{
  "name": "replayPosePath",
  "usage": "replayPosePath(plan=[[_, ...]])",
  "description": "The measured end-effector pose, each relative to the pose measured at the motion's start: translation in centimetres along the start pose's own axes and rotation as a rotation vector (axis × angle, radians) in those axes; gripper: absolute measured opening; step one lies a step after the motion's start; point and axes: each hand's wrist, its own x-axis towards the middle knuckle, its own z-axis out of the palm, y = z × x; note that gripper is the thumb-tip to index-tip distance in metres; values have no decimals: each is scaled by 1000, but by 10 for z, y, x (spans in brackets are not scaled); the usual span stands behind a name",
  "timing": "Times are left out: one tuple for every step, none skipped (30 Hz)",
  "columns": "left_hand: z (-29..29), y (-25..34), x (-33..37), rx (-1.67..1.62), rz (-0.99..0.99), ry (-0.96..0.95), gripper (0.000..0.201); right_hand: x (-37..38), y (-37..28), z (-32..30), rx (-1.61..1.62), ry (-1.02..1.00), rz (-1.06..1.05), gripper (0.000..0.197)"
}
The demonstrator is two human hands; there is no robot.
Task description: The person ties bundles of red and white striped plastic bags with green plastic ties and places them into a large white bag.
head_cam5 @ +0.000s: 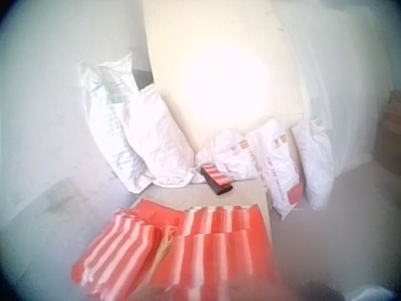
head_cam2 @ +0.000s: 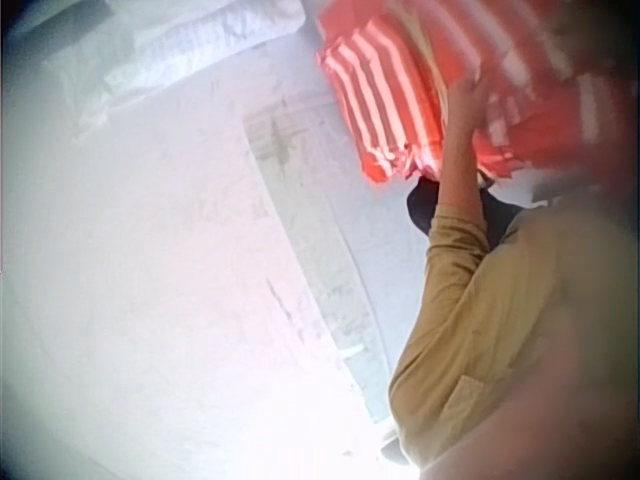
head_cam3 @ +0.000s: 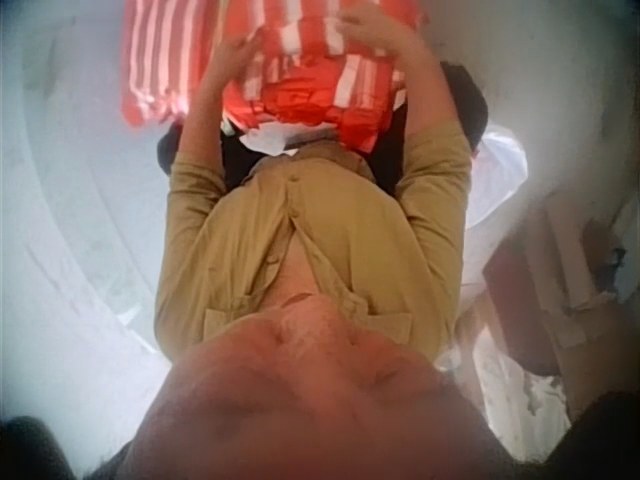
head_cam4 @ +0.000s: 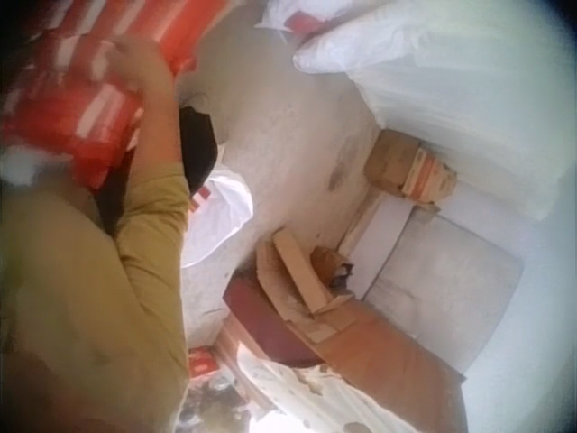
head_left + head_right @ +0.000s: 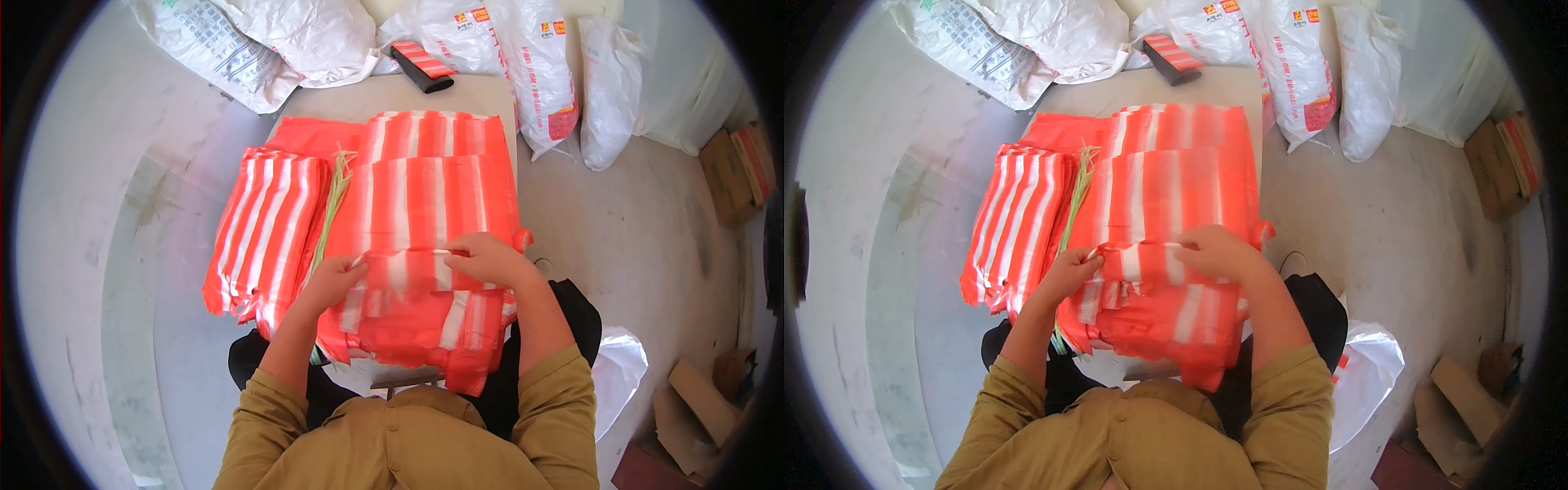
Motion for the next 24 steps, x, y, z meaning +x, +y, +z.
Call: replayPosePath(plan=[[-1,3,0,-2,-14,1,29,-7,4,2,45,135,-114,30],[-1,1,0,-6,-15,4,29,-12,6,3,90,270,-229,36],[-1,-2,2,-28,-21,9,30,-18,8,0,87,265,-230,36],[-1,-3,3,-49,-27,13,30,-30,-5,-8,84,241,-96,41],[0,1,2,-53,-27,13,30,-39,-10,-14,81,218,41,48],[0,10,-1,-38,-38,23,30,-41,-1,-12,78,217,43,48],[0,14,-2,-21,-50,34,30,-42,7,-9,90,267,-5,43],[0,13,-1,-23,-50,35,30,-42,14,-7,103,317,-54,39],[1,11,1,-17,-54,39,30,-43,18,-8,102,315,-54,39],[1,10,3,-9,-58,44,30,-45,14,-11,96,274,3,31],[1,9,3,-9,-60,44,30,-46,12,-12,90,232,60,25],[1,8,3,8,-57,54,29,-43,17,-11,91,231,60,25],[2,9,4,25,-50,58,29,-41,24,-8,80,254,36,22],[3,7,6,25,-48,53,29,-41,29,-7,70,278,13,22],[3,5,7,22,-56,53,27,-42,32,-7,71,281,17,22],[2,2,7,21,-68,55,26,-40,31,-5,50,297,19,20],[0,1,6,23,-69,54,26,-39,30,-4,29,312,21,20],[-2,0,3,22,-27,92,30,-39,30,-3,31,312,22,20],[-2,-2,0,20,16,131,34,-39,29,-2,38,326,22,20],[-2,-4,-2,20,16,129,34,-39,29,-1,45,340,23,20],[0,-7,-4,-128,27,131,33,-39,29,-1,45,340,24,20],[-1,-10,-6,-277,37,137,32,-38,28,1,62,356,34,20],[-2,-14,-5,-277,35,141,32,-38,27,2,79,371,45,21],[-2,-20,-4,-300,38,149,31,-37,27,3,79,368,41,21]])
